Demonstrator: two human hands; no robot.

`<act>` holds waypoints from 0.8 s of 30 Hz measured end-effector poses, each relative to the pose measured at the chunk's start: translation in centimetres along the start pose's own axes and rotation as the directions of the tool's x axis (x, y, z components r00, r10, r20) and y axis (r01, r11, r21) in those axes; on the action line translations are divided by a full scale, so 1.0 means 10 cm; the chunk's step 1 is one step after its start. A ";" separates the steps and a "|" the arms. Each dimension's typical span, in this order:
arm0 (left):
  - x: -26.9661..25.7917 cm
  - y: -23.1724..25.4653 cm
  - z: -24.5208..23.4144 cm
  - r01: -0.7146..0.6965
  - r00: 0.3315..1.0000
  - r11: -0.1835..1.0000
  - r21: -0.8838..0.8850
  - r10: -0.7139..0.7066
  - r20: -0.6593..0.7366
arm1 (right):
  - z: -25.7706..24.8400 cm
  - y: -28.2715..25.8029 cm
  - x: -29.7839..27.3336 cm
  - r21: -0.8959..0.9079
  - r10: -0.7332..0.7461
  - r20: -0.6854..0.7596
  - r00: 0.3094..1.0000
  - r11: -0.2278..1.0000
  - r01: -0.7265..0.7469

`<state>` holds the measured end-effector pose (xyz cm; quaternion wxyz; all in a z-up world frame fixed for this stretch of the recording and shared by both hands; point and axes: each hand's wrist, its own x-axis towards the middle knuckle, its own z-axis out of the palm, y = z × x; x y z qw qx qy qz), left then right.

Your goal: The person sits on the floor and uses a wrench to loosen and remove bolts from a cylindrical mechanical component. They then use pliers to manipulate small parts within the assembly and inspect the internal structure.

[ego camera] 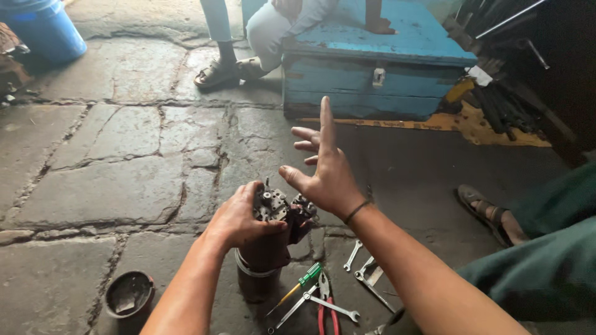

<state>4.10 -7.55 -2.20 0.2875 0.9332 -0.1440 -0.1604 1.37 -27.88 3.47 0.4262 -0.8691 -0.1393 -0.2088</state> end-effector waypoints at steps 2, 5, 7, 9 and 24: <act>0.01 0.03 -0.02 0.004 1.000 1.000 -0.012 -0.004 0.029 | 0.00 -0.06 0.03 0.004 -0.022 0.003 1.000 1.000 0.022; 0.04 -0.02 0.00 -0.053 0.998 0.998 0.026 0.054 -0.032 | 0.05 -0.03 -0.04 -0.003 0.004 0.027 1.000 1.000 -0.004; 0.05 -0.07 0.00 -0.062 0.997 0.998 0.020 0.063 -0.034 | 0.08 0.02 -0.03 -0.016 -0.015 0.039 0.999 1.000 0.016; 0.07 -0.11 -0.01 -0.071 0.996 0.998 0.004 0.071 -0.047 | 0.10 0.07 -0.05 -0.023 -0.005 0.059 0.998 1.000 0.006; -0.10 -0.18 -0.09 -0.002 0.995 1.000 -0.012 0.000 -0.103 | 0.41 0.24 -0.24 -0.336 0.155 0.559 0.814 0.940 0.052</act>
